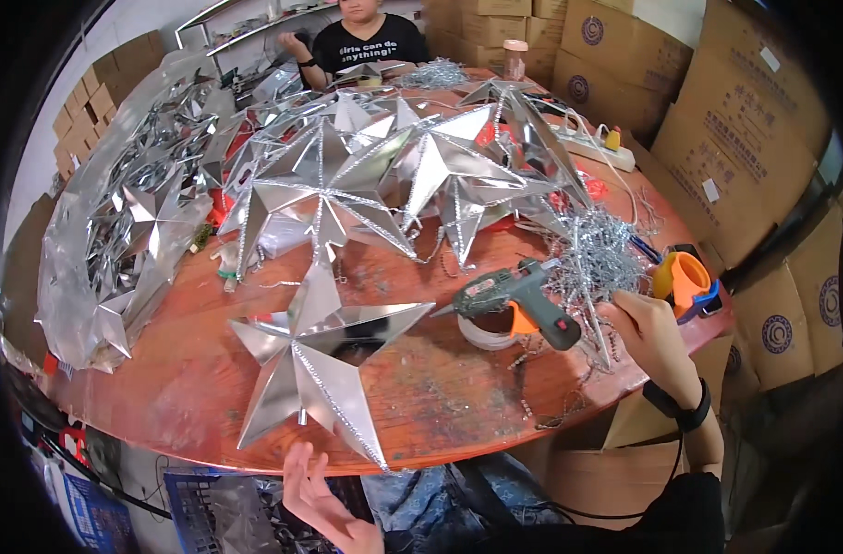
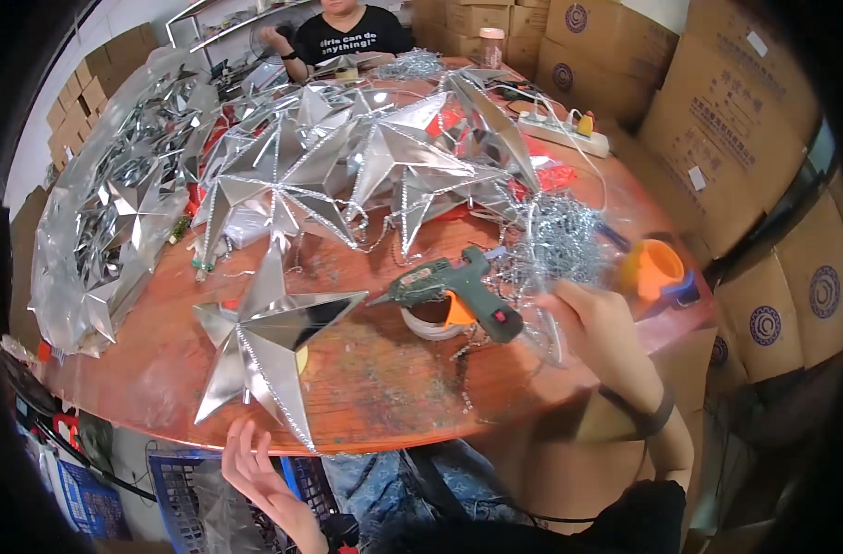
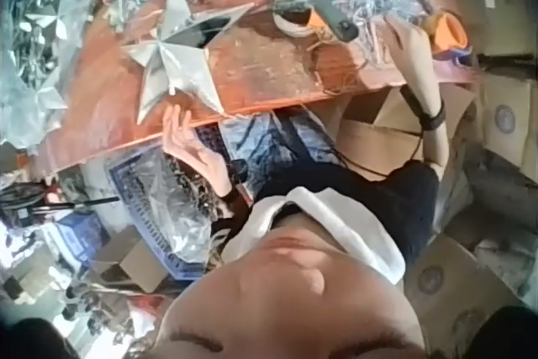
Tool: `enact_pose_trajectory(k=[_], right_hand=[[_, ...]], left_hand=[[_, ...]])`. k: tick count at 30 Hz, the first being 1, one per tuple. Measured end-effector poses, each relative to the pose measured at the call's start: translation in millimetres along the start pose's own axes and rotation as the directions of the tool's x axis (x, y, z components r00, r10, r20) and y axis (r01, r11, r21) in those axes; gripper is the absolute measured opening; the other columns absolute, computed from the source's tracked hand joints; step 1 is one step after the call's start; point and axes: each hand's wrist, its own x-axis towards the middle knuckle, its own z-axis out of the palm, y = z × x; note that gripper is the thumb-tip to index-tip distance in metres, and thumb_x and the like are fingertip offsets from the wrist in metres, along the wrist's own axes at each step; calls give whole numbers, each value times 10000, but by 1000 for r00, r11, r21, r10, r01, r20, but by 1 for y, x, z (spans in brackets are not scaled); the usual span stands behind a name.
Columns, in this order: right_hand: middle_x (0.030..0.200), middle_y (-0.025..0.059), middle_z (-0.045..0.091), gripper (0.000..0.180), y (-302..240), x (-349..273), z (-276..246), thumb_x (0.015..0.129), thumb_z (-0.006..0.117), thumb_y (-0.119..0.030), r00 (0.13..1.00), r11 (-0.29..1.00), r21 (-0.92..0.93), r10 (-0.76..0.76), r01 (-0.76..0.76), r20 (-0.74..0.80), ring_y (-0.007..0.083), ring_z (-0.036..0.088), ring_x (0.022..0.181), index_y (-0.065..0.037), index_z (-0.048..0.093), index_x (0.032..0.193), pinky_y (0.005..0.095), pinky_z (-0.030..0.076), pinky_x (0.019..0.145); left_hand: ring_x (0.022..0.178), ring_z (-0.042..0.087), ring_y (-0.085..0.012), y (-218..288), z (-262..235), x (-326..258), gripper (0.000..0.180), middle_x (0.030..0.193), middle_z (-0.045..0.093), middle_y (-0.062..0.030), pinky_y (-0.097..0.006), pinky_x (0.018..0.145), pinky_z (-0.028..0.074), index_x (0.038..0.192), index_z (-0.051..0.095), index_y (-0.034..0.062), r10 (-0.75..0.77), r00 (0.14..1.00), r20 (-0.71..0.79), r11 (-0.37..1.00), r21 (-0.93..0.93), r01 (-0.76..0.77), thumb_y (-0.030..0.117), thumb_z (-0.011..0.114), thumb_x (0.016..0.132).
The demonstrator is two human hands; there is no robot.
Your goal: Assembling decorative metallic stars by gluing on silver chain accents using a hot glue gun.
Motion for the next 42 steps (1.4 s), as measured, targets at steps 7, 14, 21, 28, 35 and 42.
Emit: enact_pose_trajectory(k=[7, 14, 21, 28, 35, 42], right_hand=[[719, 109, 476, 179, -11, 8, 6, 791, 624, 10, 998, 979, 195, -54, 51, 11, 247, 459, 624, 6, 451, 840, 325, 397, 597], [695, 86, 438, 117, -29, 12, 11, 837, 538, 49, 998, 969, 243, -35, 47, -53, 166, 467, 611, 3, 434, 859, 264, 396, 594], [695, 77, 511, 102, -42, 15, 20, 795, 503, 105, 996, 945, 326, -63, 39, 61, 119, 523, 623, 3, 494, 795, 232, 416, 588], [641, 114, 538, 100, -45, 2, 29, 744, 498, 73, 984, 949, 267, -178, 169, 10, 233, 522, 598, 6, 536, 680, 307, 423, 589], [714, 131, 516, 102, -107, -2, 4, 834, 563, -52, 694, 727, 469, -662, 502, 283, 324, 557, 692, -22, 531, 742, 381, 455, 644], [678, 134, 521, 118, -110, 7, -1, 841, 562, -70, 408, 471, 702, -871, 534, 273, 328, 561, 686, -25, 542, 734, 387, 451, 633]], left_hand=[[1214, 409, -379, 6, 45, -9, 677, 1340, 355, -276, -486, 994, 340, 1220, 354, 41, 77, 992, -102, 991, -98, -87, 209, 760, 705], [1355, 203, -367, -5, 64, -12, 835, 1491, 78, -256, -461, 1103, 177, 1376, 107, 48, 109, 991, -72, 992, 63, -105, 99, 683, 774], [1375, 168, -381, -19, 80, 0, 711, 1489, 86, -276, -462, 1112, 134, 1363, 116, 7, 52, 978, -203, 998, 40, -45, -36, 561, 811], [1203, 410, -403, -11, 60, 1, 522, 1353, 394, -259, -455, 976, 362, 1197, 441, -6, 68, 941, -331, 975, 220, 7, 138, 707, 771], [1206, 416, -342, -6, 33, 1, 519, 1345, 434, -164, -402, 1004, 362, 1234, 437, 32, -26, 950, -310, 994, 93, 57, 74, 696, 785], [1181, 443, -310, -18, 3, 14, 508, 1255, 485, -147, -383, 1002, 363, 1245, 455, 23, -68, 983, -170, 998, 5, 70, 79, 684, 795]])
